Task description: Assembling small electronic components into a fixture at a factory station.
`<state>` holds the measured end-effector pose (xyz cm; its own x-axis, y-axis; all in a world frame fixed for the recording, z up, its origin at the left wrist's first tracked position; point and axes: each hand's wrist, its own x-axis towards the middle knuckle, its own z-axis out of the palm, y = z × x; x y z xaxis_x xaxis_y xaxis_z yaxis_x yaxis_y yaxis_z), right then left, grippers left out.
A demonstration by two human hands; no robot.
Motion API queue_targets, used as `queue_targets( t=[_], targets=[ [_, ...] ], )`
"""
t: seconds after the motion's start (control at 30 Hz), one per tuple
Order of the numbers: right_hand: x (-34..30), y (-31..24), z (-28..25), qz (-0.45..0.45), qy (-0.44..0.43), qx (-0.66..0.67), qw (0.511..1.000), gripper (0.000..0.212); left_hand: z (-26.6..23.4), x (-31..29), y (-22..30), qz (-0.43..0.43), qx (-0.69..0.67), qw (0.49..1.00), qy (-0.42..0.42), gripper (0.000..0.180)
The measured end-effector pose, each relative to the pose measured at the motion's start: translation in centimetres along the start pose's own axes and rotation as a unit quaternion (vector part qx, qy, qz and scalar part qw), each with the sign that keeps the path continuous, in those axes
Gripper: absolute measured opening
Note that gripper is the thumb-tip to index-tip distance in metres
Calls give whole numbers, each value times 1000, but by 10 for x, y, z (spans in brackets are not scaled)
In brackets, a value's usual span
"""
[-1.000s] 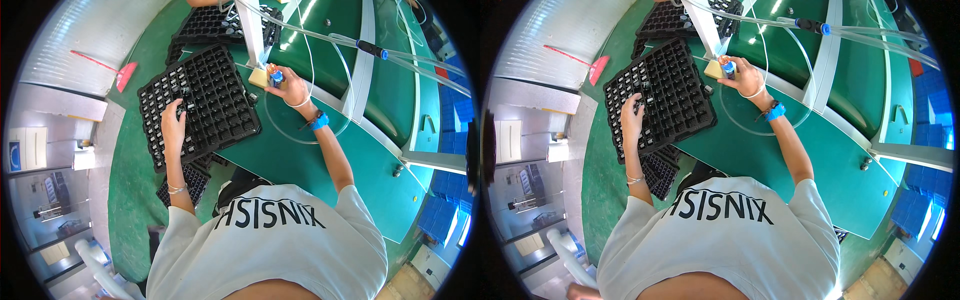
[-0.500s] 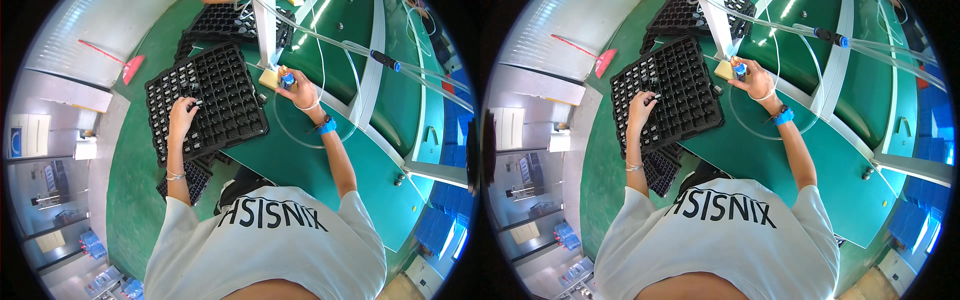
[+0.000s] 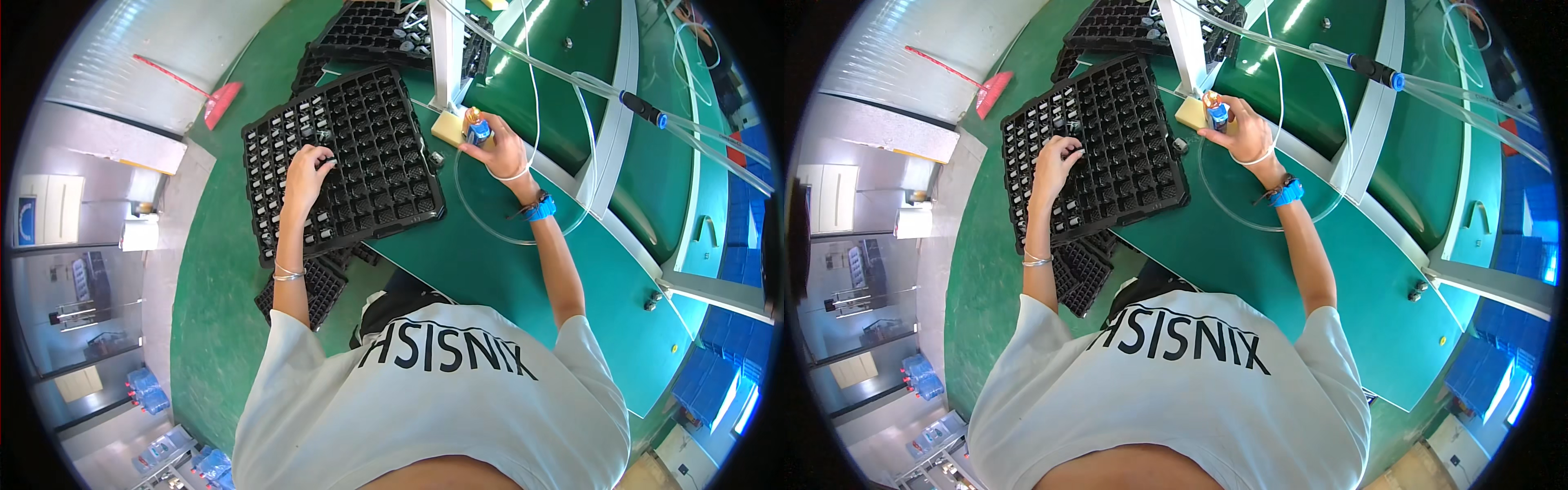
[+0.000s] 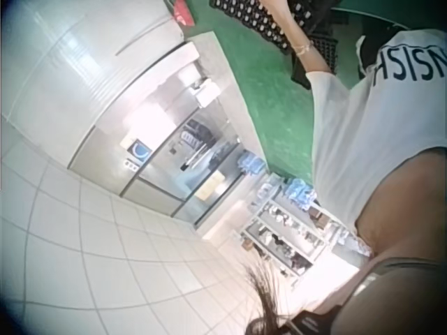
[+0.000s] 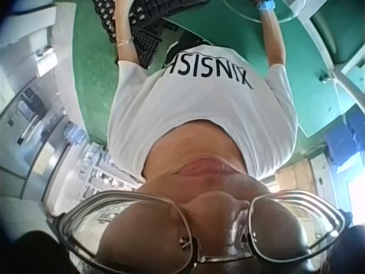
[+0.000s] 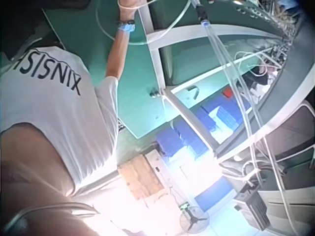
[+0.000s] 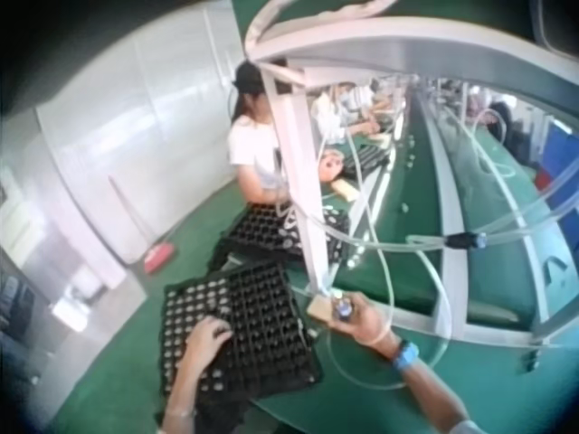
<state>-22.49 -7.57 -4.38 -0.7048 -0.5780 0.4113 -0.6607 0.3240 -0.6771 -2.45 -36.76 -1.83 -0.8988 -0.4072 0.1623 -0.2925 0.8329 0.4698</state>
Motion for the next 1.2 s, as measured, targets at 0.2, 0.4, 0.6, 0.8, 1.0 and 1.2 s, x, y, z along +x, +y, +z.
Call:
queue_targets(
  t=[0.2,0.4,0.6,0.8,1.0,1.2],
  targets=[
    [3,-1,2,-45,46,-18,998,60,-1,0,-3,-25,-87,994,56,10],
    [7,-4,1,-34,20,-7,999,57,2,-4,-11,-17,-60,996,66,13],
    [6,-2,0,-25,14,-8,1000,54,9,4,-12,48,-18,995,89,7],
    [6,-10,3,-44,15,23,999,54,0,-4,-8,83,-15,993,78,10],
    [6,-7,5,-19,14,20,1000,39,3,-2,-8,83,9,995,58,7],
    [33,26,-5,57,123,189,972,18,-3,-24,-9,-109,-414,903,39,12]
  ],
)
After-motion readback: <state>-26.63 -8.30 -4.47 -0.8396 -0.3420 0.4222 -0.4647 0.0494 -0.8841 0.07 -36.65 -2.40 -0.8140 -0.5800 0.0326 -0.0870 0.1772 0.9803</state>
